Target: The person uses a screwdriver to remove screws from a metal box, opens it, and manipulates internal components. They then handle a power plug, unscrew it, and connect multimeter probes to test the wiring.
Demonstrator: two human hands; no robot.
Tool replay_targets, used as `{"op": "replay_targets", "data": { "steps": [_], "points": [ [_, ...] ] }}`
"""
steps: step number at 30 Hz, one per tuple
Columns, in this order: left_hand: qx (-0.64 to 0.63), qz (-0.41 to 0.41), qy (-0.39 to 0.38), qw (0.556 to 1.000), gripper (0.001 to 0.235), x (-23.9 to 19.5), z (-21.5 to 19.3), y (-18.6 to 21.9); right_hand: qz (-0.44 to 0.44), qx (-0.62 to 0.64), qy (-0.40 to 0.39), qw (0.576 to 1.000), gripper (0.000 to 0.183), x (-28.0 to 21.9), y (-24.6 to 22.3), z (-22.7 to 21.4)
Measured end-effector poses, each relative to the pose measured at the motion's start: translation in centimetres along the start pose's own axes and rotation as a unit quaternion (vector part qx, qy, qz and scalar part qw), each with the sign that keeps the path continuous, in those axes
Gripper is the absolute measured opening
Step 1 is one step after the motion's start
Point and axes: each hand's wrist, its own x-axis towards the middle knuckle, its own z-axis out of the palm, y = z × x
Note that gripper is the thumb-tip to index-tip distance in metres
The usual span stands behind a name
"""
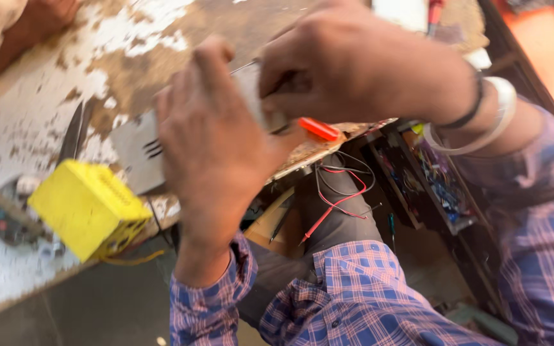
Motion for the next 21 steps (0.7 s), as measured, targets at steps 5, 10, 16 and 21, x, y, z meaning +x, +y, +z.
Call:
{"op": "replay_targets", "data": {
  "steps": [5, 10, 16, 21],
  "points": [
    [0.039, -0.004, -0.039, 0.998, 0.098, -0.2, -0.1, 0.0, -0.06, 0.003, 0.061, 0.996, 0.008, -1.0, 0.1, 1.0],
    [0.062, 0.02, -0.019, 0.998, 0.096, -0.2, -0.3, 0.3, -0.074, -0.021, 0.086, 0.993, 0.013, -0.9, -0.5, 1.2],
    [0.066, 0.017, -0.018, 0.997, 0.098, -0.2, -0.5, 0.7, -0.128, -0.163, 0.102, 0.973, 0.022, -0.8, -0.6, 1.4],
    [0.081, 0.007, -0.04, 0.996, 0.093, 0.0, -0.3, 0.3, -0.17, -0.124, 0.16, 0.964, 0.023, -3.1, 2.1, 2.9]
  ]
}}
